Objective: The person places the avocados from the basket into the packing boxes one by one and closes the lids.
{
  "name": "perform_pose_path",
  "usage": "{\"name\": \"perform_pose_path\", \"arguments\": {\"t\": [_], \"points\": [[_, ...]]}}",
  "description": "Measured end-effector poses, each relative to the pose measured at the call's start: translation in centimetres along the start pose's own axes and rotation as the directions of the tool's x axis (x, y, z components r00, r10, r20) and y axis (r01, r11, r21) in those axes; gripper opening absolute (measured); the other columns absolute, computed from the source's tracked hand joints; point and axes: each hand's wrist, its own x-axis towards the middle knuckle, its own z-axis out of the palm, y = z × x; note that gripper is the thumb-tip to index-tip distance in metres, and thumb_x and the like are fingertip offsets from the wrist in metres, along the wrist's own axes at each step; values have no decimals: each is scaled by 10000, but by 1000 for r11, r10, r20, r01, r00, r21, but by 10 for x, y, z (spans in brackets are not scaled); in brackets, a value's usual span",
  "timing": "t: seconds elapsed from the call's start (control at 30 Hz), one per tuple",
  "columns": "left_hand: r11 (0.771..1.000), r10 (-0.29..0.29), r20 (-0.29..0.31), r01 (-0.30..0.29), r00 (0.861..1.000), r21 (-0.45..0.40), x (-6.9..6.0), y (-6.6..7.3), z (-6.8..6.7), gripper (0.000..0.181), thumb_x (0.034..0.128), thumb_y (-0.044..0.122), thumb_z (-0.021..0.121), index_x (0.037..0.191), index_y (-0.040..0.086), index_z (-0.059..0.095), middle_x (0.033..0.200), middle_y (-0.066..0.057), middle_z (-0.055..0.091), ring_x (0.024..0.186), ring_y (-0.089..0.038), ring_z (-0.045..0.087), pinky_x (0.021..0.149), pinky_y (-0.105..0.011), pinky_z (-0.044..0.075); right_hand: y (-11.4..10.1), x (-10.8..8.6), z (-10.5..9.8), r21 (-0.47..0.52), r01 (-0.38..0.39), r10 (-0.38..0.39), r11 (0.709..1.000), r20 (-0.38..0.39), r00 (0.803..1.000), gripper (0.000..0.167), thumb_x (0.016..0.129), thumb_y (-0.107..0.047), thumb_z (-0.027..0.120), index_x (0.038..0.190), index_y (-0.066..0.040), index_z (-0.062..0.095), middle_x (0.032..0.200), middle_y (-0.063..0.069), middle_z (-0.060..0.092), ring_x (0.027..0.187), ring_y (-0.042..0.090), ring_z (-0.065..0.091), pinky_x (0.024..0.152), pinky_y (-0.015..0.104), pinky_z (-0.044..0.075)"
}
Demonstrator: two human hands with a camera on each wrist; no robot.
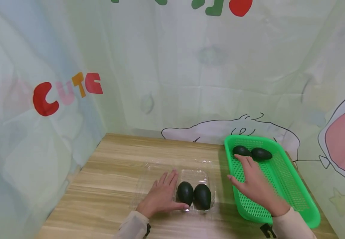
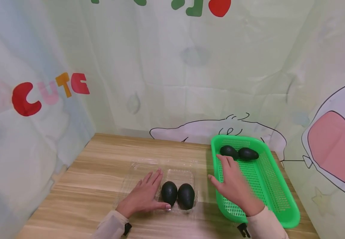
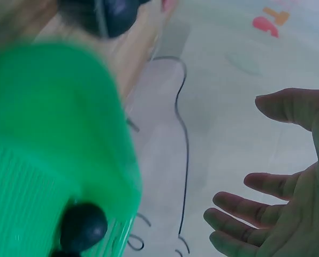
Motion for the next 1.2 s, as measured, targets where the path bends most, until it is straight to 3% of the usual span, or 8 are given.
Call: {"name": "perform_pose_path", "arguments": {"t": [0.3, 0.53, 0.8, 1.2], "points": [[1000, 1, 1, -1, 1000, -3, 0, 0, -2, 1240, 755, 838, 627, 1621, 57, 205, 1700, -135, 148, 1517, -466, 201, 1098, -739, 303, 38, 17, -14, -139, -8, 19, 990, 85, 996, 756, 904, -311, 754, 1444, 94, 414, 1318, 322, 520, 1189, 522, 499, 952, 649, 465], [1000, 10, -4, -10, 1000, -4, -1, 1, -4, 1235, 754, 826, 643, 1613, 43, 224, 1693, -147, 169, 1507, -474, 224, 1091, -740, 312, 68, 28, -11, -210, -46, 72, 977, 118, 990, 800, 894, -384, 753, 1434, 95, 409, 1313, 348, 503, 1164, 568, 486, 876, 682, 481], [1000, 13, -5, -13, 1000, 6, -1, 0, -3, 1242, 742, 843, 636, 1608, 44, 243, 1689, -146, 189, 1503, -469, 240, 1081, -742, 326, 99, 39, -10, -259, -73, 123, 963, 183, 975, 833, 903, -429, 727, 1445, 105, 388, 1346, 393, 463, 1174, 593, 470, 898, 705, 462], [1000, 12, -4, -12, 1000, 4, -2, 0, -3, 1244, 740, 837, 644, 1615, 57, 229, 1696, -134, 165, 1507, -468, 228, 1094, -735, 312, 140, 49, -1, -336, -27, 113, 941, 240, 964, 950, 887, -601, 683, 1460, 100, 394, 1392, 395, 455, 1225, 602, 456, 936, 707, 449]]}}
